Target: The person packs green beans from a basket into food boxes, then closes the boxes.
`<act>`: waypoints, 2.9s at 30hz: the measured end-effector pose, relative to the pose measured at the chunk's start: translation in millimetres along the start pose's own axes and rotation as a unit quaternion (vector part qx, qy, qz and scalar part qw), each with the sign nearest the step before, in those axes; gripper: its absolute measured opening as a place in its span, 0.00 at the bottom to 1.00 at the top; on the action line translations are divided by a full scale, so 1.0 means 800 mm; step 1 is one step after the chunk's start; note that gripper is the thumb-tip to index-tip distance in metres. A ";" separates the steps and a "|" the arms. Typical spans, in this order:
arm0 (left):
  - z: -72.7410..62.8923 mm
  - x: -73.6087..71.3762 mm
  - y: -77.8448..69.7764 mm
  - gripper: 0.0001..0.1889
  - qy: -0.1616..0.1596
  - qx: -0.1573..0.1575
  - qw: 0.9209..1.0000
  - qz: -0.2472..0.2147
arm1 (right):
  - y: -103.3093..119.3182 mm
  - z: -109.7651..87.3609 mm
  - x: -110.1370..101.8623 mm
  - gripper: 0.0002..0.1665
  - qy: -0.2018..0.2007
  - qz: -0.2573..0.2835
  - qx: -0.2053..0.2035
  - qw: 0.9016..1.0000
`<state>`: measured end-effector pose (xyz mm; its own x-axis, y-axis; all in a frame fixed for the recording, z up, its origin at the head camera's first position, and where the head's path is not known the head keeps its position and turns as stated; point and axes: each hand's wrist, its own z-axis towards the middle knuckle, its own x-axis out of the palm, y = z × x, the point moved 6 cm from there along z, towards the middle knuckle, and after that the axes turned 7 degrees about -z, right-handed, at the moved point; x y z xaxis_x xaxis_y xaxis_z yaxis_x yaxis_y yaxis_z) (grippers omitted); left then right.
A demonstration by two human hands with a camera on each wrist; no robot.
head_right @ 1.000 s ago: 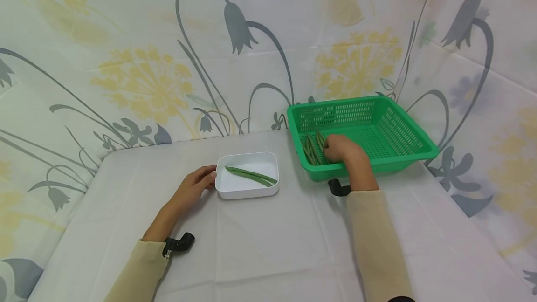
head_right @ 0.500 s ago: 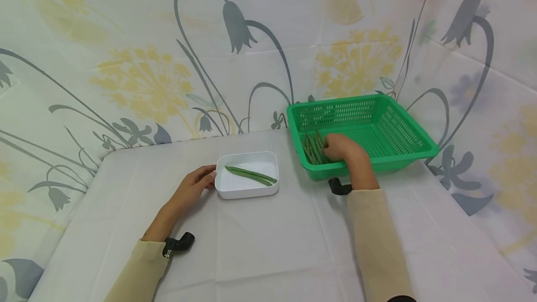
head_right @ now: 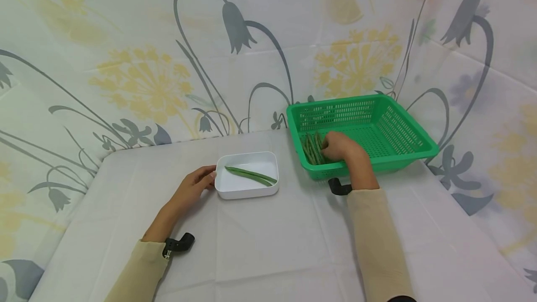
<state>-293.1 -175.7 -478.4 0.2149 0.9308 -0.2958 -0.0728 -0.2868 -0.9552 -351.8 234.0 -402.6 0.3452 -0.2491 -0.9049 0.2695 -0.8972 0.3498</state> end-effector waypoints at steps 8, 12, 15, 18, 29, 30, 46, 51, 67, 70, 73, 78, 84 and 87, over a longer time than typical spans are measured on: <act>-0.008 0.003 -0.017 0.24 0.005 -0.011 1.000 -0.007 | 0.003 -0.006 -0.016 0.19 -0.076 0.028 0.036 0.996; -0.018 0.004 -0.040 0.24 0.010 -0.011 1.000 -0.010 | 0.007 -0.014 -0.027 0.18 -0.128 0.048 0.063 0.989; -0.021 0.004 -0.048 0.24 0.009 -0.009 1.000 -0.008 | 0.012 -0.022 -0.035 0.17 -0.163 0.065 0.075 0.982; -0.022 0.004 -0.049 0.24 0.006 -0.007 1.000 -0.006 | 0.019 -0.028 -0.042 0.15 -0.193 0.075 0.073 0.976; -0.020 0.004 -0.045 0.24 0.005 -0.009 1.000 -0.009 | 0.058 -0.044 -0.056 0.14 -0.242 0.087 0.043 0.965; -0.020 0.004 -0.045 0.24 0.005 -0.009 1.000 -0.009 | 0.063 -0.044 -0.056 0.13 -0.245 0.086 0.038 0.965; -0.006 0.002 -0.017 0.25 0.000 -0.011 1.000 -0.008 | 0.151 -0.039 -0.035 0.10 -0.262 0.092 -0.060 0.959; -0.020 0.004 -0.046 0.25 0.011 -0.017 1.000 -0.016 | 0.174 -0.033 -0.021 0.09 -0.265 0.082 -0.082 0.957; -0.020 0.002 -0.045 0.25 0.017 -0.011 1.000 -0.012 | 0.221 -0.006 0.039 0.08 -0.288 0.029 -0.135 0.948; -0.020 0.003 -0.047 0.25 0.016 -0.011 1.000 -0.011 | 0.222 -0.001 0.048 0.09 -0.279 0.033 -0.136 0.950; -0.020 0.003 -0.046 0.25 0.016 -0.013 1.000 -0.011 | 0.223 0.004 0.056 0.10 -0.271 0.032 -0.138 0.952; -0.009 0.003 -0.026 0.25 0.013 -0.017 1.000 -0.012 | 0.225 0.012 0.071 0.11 -0.258 0.027 -0.145 0.955; 0.001 0.001 0.000 0.26 0.006 -0.007 1.000 -0.010 | 0.227 0.017 0.084 0.11 -0.257 0.025 -0.160 0.953; 0.002 0.000 0.002 0.26 0.006 -0.001 1.000 -0.007 | 0.226 0.020 0.089 0.11 -0.258 0.018 -0.162 0.952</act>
<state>-294.7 -176.1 -480.0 0.2270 0.9320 -0.2826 -0.0674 -0.2744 -0.9592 -293.0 47.9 -407.7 -0.1058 -0.4978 -0.8608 0.5582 -0.7461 0.3628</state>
